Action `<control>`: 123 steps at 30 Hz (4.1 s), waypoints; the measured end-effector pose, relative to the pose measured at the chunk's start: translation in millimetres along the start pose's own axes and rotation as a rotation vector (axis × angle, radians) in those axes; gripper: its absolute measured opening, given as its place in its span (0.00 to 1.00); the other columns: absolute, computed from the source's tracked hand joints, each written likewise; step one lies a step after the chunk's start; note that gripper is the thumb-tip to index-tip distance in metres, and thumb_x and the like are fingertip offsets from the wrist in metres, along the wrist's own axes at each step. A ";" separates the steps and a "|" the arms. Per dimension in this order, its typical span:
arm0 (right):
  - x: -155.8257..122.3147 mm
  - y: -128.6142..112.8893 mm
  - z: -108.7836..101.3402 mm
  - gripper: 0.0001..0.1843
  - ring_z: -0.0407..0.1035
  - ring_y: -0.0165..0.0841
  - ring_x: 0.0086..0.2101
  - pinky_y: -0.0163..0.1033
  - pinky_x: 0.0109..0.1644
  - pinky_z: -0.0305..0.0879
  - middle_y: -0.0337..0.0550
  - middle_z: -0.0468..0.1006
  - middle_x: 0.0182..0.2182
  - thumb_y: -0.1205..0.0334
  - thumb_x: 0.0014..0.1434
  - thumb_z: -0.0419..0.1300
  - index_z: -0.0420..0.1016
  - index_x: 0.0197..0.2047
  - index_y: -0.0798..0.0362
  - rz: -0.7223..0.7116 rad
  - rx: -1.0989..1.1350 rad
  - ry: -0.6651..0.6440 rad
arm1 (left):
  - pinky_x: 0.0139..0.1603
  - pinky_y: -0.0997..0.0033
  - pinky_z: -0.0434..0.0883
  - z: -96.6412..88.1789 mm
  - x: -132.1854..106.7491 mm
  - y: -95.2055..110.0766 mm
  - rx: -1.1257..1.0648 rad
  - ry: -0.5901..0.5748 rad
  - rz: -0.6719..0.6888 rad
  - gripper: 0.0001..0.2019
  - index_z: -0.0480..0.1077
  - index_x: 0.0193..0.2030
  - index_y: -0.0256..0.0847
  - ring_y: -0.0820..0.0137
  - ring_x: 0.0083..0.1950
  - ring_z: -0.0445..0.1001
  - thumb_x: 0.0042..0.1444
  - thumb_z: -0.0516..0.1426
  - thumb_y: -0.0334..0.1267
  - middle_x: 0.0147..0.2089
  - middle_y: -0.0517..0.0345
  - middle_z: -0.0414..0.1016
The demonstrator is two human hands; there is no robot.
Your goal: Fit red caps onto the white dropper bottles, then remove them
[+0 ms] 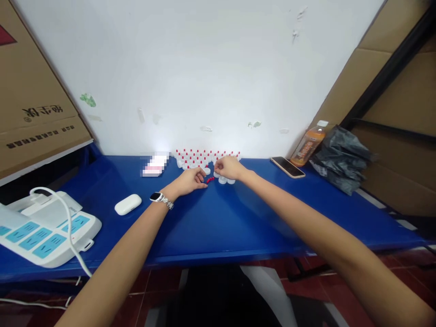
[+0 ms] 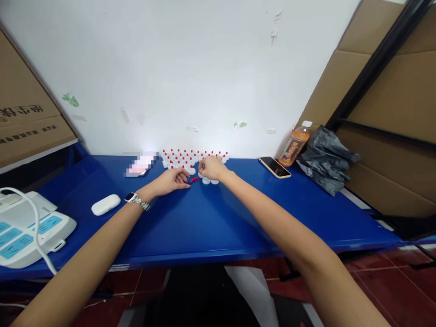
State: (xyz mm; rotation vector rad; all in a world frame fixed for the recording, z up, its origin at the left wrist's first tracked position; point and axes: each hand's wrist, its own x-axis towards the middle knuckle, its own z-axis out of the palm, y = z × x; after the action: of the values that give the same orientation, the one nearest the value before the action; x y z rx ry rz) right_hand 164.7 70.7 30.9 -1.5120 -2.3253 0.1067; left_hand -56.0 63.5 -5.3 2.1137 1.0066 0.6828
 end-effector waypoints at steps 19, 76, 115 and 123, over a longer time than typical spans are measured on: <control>4.2 -18.2 -8.5 0.10 0.69 0.37 0.38 0.42 0.46 0.62 0.46 0.78 0.38 0.55 0.66 0.52 0.70 0.41 0.52 0.036 0.330 0.267 | 0.37 0.67 0.71 -12.4 -14.6 19.5 0.087 0.150 0.046 0.15 0.71 0.40 0.39 0.68 0.34 0.74 0.61 0.57 0.50 0.33 0.55 0.76; -83.2 -48.9 3.2 0.13 0.64 0.33 0.27 0.36 0.35 0.58 0.38 0.71 0.29 0.56 0.66 0.52 0.66 0.51 0.50 -0.071 0.358 0.373 | 0.25 0.71 0.59 50.2 0.2 59.5 -0.346 0.339 -0.015 0.26 0.60 0.25 0.41 0.73 0.23 0.60 0.66 0.46 0.58 0.20 0.62 0.60; -82.0 -20.1 3.2 0.18 0.60 0.30 0.24 0.35 0.31 0.55 0.35 0.66 0.22 0.45 0.65 0.53 0.67 0.32 0.50 0.155 0.699 0.414 | 0.43 0.65 0.68 23.7 -3.1 30.0 0.171 0.195 0.227 0.10 0.74 0.41 0.40 0.67 0.39 0.70 0.62 0.57 0.43 0.39 0.54 0.73; -83.1 -24.5 7.0 0.19 0.63 0.31 0.26 0.35 0.32 0.58 0.36 0.71 0.22 0.44 0.63 0.56 0.69 0.30 0.51 0.188 0.682 0.382 | 0.52 0.57 0.68 22.2 -0.9 13.1 0.344 0.102 0.293 0.10 0.77 0.46 0.41 0.61 0.47 0.70 0.62 0.57 0.38 0.42 0.51 0.74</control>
State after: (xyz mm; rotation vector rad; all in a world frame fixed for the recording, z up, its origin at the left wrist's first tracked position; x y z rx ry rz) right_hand 170.9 -13.2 9.1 -1.2479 -1.6069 0.5459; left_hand -35.3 48.8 -9.3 2.5836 0.9288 0.8121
